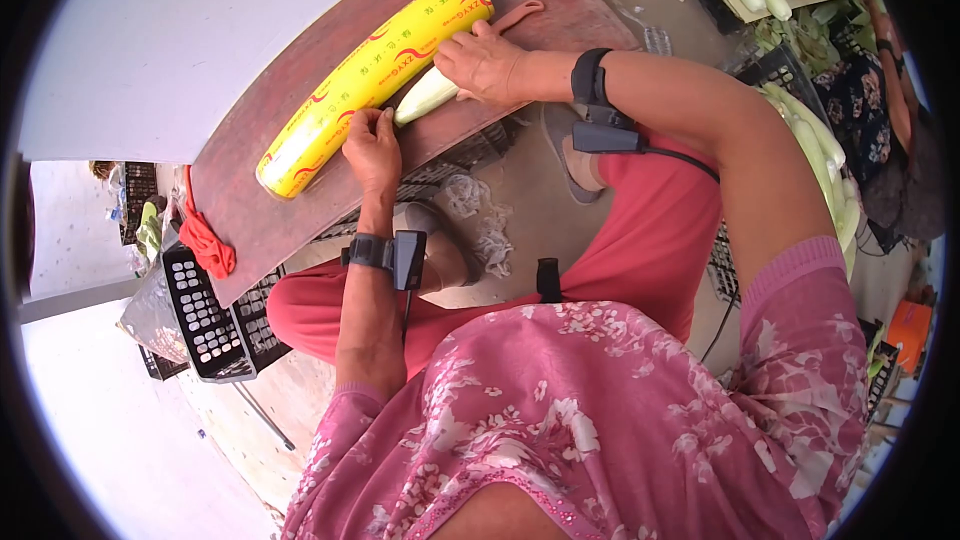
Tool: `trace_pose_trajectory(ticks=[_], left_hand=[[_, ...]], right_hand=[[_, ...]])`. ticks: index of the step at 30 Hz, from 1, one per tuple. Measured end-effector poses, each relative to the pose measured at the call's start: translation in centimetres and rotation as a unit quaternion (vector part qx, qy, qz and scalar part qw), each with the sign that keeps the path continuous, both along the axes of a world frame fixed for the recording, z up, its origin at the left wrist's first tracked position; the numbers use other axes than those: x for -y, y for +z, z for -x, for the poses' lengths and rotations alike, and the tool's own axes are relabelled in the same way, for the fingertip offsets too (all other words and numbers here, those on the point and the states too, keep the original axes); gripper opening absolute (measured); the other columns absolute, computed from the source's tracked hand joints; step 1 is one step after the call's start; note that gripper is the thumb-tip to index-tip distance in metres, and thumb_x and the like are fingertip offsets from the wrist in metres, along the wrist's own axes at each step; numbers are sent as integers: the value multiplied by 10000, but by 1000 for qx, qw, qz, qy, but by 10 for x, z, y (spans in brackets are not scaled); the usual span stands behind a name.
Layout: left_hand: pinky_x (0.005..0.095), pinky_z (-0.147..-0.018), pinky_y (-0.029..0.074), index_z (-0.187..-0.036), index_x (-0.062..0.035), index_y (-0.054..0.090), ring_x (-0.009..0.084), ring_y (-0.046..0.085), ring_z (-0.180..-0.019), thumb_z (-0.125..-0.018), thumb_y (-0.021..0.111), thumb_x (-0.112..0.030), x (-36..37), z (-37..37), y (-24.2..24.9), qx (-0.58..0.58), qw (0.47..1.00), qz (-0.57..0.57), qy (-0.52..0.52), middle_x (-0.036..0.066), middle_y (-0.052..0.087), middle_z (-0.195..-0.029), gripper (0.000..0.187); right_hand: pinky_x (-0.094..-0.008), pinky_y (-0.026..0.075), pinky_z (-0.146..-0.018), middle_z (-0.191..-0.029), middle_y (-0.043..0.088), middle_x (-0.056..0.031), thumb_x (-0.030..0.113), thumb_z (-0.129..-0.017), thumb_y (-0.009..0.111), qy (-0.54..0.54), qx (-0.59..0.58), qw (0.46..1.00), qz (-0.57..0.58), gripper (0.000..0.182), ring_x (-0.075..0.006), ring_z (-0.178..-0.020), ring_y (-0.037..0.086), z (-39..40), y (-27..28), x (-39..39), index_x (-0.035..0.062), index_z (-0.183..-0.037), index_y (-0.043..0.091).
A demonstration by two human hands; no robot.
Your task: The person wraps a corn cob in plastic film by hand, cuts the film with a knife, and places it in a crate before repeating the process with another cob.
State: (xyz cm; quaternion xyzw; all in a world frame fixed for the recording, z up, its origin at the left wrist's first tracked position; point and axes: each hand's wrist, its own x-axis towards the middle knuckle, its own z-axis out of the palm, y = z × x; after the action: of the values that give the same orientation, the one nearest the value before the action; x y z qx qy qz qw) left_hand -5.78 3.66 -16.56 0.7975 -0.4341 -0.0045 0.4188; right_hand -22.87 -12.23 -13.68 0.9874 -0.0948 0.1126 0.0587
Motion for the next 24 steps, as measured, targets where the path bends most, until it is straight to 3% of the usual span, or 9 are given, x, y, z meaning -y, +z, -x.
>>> trace_pose_trajectory(ticks=[4, 7, 12, 13, 17, 24], left_hand=[[482, -638, 495, -929, -24, 583, 388, 647, -769, -847, 621, -131, -7, -11, 10, 171, 969, -178, 15, 190, 653, -818, 140], [467, -703, 495, -991, -26, 582, 375, 625, -880, -831, 598, -77, -11, -4, 23, 190, 974, -114, 42, 189, 642, -932, 169], [450, -905, 437, -1185, 16, 534, 387, 538, -1044, -826, 620, -66, 1, 40, 28, 186, 960, 67, -197, 220, 569, -1122, 378], [463, -968, 391, -1264, 19, 487, 387, 499, -1116, -796, 689, -121, 7, 46, 24, 153, 961, 49, -227, 216, 521, -1227, 528], [477, -1063, 285, -1332, 14, 451, 354, 407, -1254, -755, 777, -236, 17, 46, 9, 148, 965, -9, -218, 185, 461, -1335, 708], [445, -953, 353, -1304, -75, 535, 310, 479, -1127, -727, 791, -302, 39, 47, 6, 184, 972, -24, -141, 101, 539, -1207, 672]], right_hand=[[-394, 339, -854, -1020, 493, -68, 303, -742, 756, 4, -12, 1000, 2, 502, -219, -986, 505, 0, 1, 1, 49, -1107, 523], [-399, 340, -851, -1009, 488, -71, 294, -743, 755, 7, -21, 1000, -3, 495, -223, -977, 504, -2, 1, 3, 47, -1104, 524], [-411, 348, -844, -1014, 495, -89, 256, -763, 732, 17, -16, 1000, -1, 446, -235, -982, 507, -3, 2, 6, 41, -1096, 528], [-415, 352, -841, -1013, 511, -94, 265, -765, 728, 19, -15, 1000, -9, 434, -240, -981, 516, -4, 3, 7, 36, -1085, 545], [-429, 363, -842, -1019, 548, -110, 274, -780, 710, 12, -38, 999, -26, 405, -259, -991, 535, -6, 10, 9, 25, -1071, 581], [-466, 388, -857, -1039, 558, -133, 270, -817, 668, 35, -18, 998, -49, 422, -297, -1004, 545, -3, 1, 15, -3, -1123, 564]])
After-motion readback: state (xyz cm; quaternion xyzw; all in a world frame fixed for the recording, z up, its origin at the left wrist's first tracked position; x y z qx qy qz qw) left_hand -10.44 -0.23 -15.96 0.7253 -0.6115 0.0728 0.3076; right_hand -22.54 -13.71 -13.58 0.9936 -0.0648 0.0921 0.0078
